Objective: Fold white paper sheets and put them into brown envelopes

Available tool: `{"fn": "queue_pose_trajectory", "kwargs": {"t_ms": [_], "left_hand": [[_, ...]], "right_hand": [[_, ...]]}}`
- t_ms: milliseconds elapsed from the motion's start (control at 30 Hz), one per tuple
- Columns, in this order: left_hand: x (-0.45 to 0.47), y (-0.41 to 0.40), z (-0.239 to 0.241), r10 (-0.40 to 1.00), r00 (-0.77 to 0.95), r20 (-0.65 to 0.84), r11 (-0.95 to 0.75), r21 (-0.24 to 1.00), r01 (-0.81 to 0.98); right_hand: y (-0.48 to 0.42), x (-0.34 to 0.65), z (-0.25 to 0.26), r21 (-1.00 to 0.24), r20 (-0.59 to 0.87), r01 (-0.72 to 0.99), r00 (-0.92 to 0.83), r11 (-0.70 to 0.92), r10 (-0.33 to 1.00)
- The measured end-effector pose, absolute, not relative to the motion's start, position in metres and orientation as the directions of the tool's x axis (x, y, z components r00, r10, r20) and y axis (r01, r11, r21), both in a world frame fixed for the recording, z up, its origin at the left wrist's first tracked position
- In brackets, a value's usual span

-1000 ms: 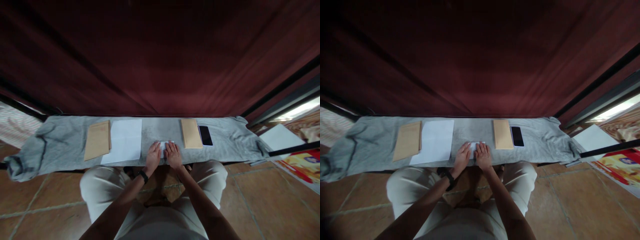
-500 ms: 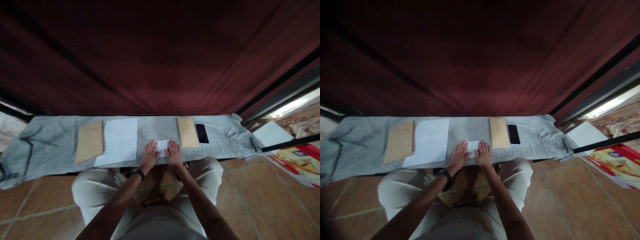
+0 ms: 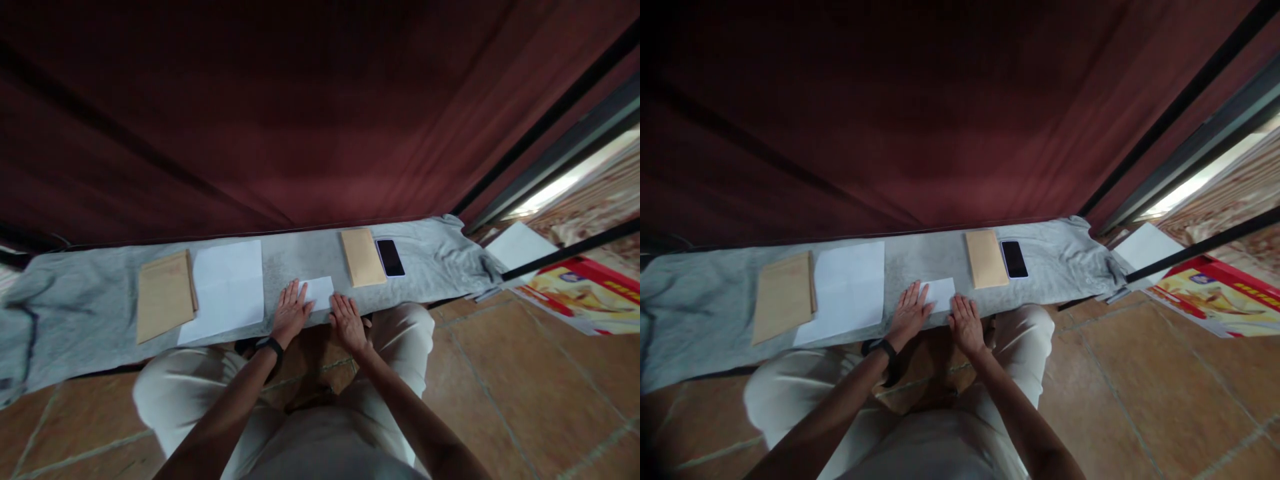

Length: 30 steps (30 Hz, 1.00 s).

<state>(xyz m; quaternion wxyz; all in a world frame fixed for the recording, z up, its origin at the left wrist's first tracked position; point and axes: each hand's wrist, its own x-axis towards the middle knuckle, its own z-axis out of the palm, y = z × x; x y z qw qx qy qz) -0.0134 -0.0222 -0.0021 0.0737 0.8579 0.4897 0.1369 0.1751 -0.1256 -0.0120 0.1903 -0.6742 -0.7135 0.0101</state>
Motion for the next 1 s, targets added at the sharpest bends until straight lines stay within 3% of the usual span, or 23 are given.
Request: {"fn": "queue_pose_trajectory", "kwargs": {"t_ms": [367, 533, 633, 1000], "left_hand": [[-0.008, -0.025, 0.008, 0.860, 0.489, 0.145, -0.510, 0.244, 0.825], [0.018, -0.046, 0.012, 0.697, 0.710, 0.101, -0.710, 0.236, 0.664], [0.022, -0.058, 0.012, 0.655, 0.750, 0.085, -0.749, 0.201, 0.631], [0.000, -0.066, 0.011, 0.641, 0.758, 0.122, -0.768, 0.117, 0.630]], "right_hand": [[-0.140, 0.193, -0.010, -0.369, 0.283, 0.908, -0.093, 0.198, 0.955], [-0.138, 0.202, -0.006, -0.416, 0.260, 0.877, -0.139, 0.241, 0.955], [-0.138, 0.209, -0.003, -0.435, 0.258, 0.855, -0.184, 0.284, 0.949], [-0.101, 0.211, 0.006, -0.403, 0.192, 0.862, -0.248, 0.307, 0.950]]}}
